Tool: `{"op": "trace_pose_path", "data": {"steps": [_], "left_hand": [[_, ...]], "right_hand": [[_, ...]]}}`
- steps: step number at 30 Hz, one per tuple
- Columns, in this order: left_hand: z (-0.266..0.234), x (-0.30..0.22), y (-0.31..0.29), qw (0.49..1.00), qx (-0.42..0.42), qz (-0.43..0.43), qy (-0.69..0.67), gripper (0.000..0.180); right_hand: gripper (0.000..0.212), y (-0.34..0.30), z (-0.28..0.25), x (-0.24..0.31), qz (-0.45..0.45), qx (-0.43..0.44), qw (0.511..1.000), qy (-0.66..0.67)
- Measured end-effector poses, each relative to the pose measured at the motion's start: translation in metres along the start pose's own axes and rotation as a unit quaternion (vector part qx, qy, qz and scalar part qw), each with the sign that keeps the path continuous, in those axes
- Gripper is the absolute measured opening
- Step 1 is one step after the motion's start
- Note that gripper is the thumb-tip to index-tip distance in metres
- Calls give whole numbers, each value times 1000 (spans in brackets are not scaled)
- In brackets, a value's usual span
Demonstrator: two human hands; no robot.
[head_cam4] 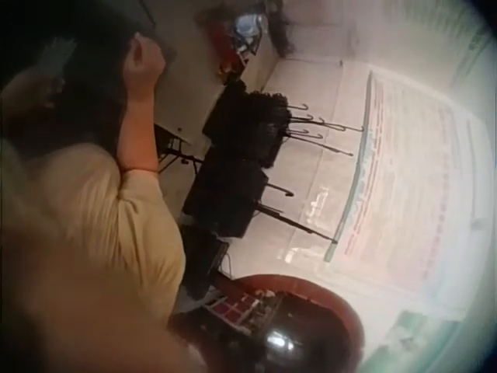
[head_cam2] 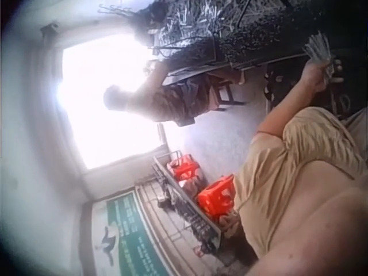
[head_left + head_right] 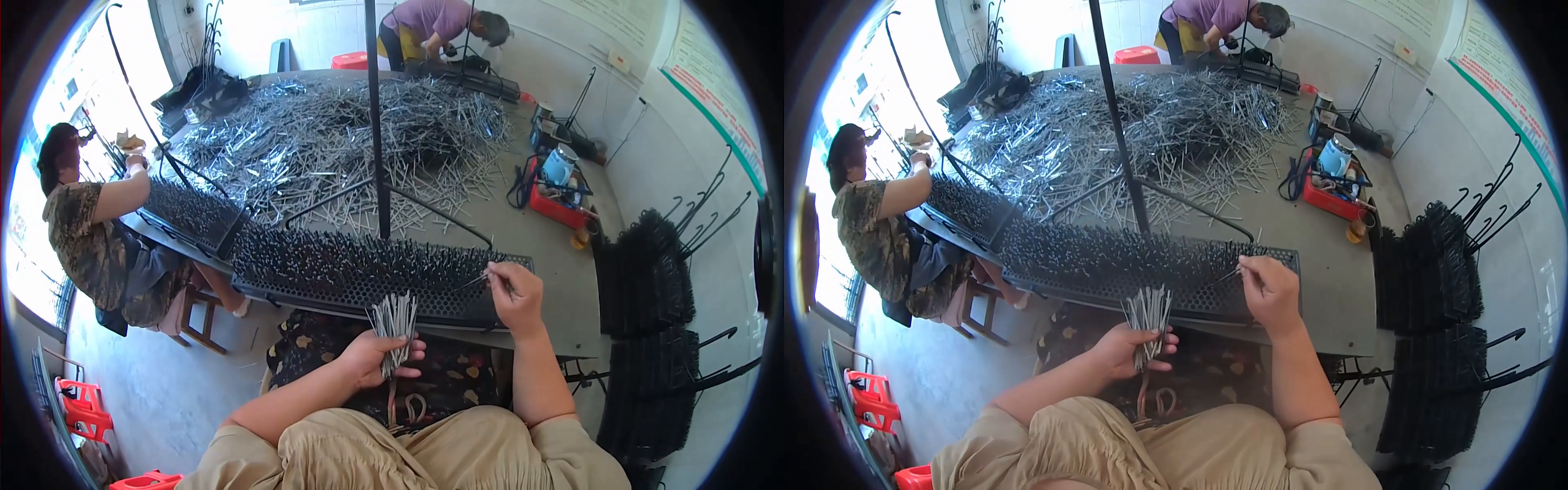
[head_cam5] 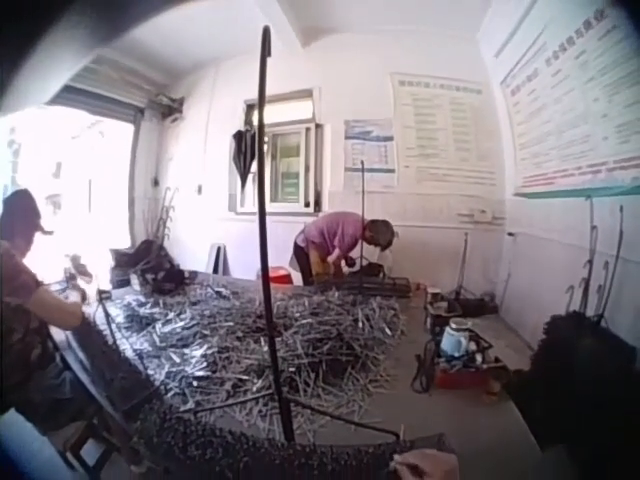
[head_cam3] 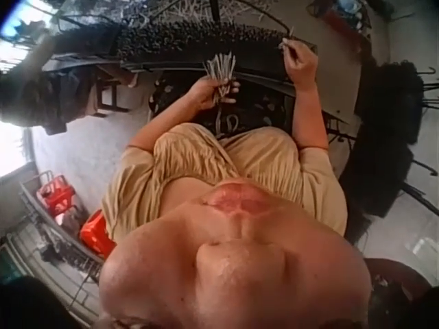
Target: Sorting thin metal pins and inserting them into the holes of a perforated base plate.
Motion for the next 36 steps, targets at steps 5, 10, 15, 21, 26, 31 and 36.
{"op": "trace_pose_path", "data": {"steps": [5, 10, 15, 21, 26, 31, 36], "left_hand": [[-7, 1, 6, 1000, -22, 8, 0, 20], [-7, 0, 3, 996, -83, 7, 45, 22], [-4, 3, -1, 993, -102, 4, 60, 20], [-6, 2, 5, 992, -103, -6, 69, 19], [-3, 0, -3, 986, -130, 25, 100, 15], [-13, 0, 5, 986, -134, 23, 95, 14], [-14, 6, 5, 987, -135, 33, 81, 13]], "right_hand": [[13, 3, 7, 0, 60, 0, 997, 53], [12, -1, 24, 1, 81, 12, 992, 95], [12, -7, 27, -2, 141, -33, 975, 168], [11, -21, 24, -19, 170, -55, 968, 178], [11, -17, 20, -13, 169, -33, 970, 174], [12, -27, 20, -23, 174, -52, 970, 161], [12, -24, 27, -8, 92, 44, 985, 136]]}}
Point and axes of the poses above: each hand's wrist, its own y-axis towards the middle knuckle, its own z-axis out of the palm, x = y × z, the point moved 5 cm from there along y, towards the middle knuckle, and after that the axes turned 9 degrees about -z, right-handed, at the moved point
